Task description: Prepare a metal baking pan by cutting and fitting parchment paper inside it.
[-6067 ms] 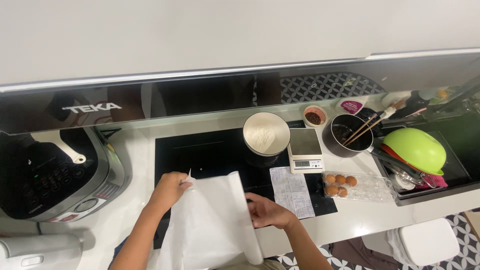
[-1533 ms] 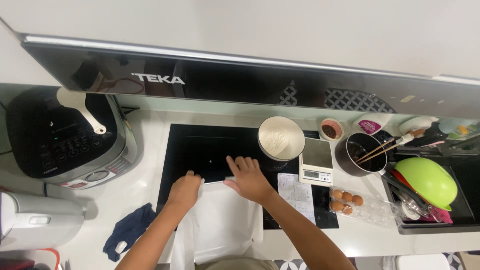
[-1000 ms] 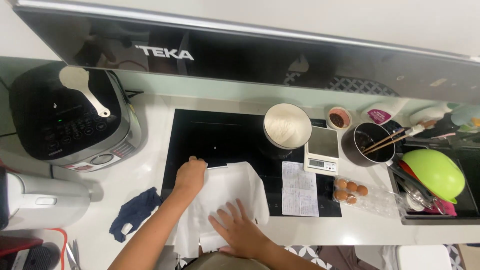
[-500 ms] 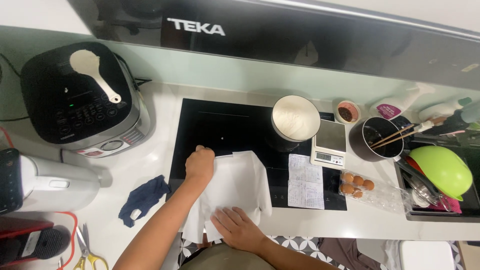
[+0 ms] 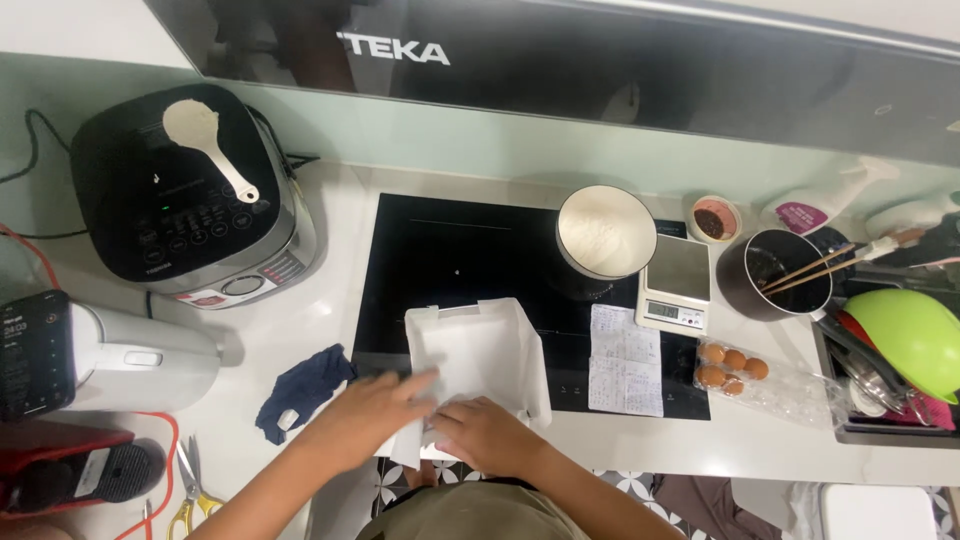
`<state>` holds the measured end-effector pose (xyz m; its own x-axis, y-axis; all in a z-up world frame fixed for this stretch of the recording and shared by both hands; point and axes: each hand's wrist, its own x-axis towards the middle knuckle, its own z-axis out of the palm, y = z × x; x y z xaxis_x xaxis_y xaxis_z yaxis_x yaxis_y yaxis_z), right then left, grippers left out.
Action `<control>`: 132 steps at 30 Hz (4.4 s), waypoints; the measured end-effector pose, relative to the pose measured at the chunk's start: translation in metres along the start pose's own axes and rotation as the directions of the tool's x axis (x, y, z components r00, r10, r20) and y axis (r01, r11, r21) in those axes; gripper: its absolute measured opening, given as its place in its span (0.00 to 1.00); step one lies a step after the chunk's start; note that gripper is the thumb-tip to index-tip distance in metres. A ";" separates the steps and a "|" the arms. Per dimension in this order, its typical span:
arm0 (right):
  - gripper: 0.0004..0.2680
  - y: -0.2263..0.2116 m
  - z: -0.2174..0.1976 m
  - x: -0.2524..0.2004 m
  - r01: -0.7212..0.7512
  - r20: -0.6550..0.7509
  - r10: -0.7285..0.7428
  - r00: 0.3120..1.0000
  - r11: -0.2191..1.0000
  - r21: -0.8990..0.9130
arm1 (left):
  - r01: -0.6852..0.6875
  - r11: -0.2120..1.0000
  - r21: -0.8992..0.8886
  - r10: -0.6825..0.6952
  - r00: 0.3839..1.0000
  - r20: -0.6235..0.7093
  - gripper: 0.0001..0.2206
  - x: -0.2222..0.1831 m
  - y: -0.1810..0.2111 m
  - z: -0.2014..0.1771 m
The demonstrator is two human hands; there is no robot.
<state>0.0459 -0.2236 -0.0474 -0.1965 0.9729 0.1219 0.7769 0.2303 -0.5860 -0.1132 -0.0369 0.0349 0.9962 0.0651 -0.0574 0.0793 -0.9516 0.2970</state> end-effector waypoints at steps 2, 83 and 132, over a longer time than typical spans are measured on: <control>0.11 0.006 -0.001 0.002 -0.025 0.034 0.024 0.999 0.999 0.021 | -0.152 0.987 -0.052 0.157 0.980 0.119 0.22 -0.016 -0.005 0.016; 0.10 0.053 -0.045 -0.089 -0.592 -0.218 0.815 0.538 0.548 0.591 | 0.118 0.893 -0.434 -0.111 0.993 0.042 0.28 0.090 0.083 0.112; 0.11 0.050 -0.127 -0.094 -0.127 0.252 0.134 0.958 0.991 -0.042 | -0.067 0.987 -0.146 0.101 0.966 0.240 0.17 0.084 0.069 0.137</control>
<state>0.1793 -0.3005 0.0135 -0.2351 0.9582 -0.1633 0.8198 0.1053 -0.5629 -0.0288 -0.1382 -0.0795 0.9615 -0.1056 -0.2537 0.0162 -0.8999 0.4359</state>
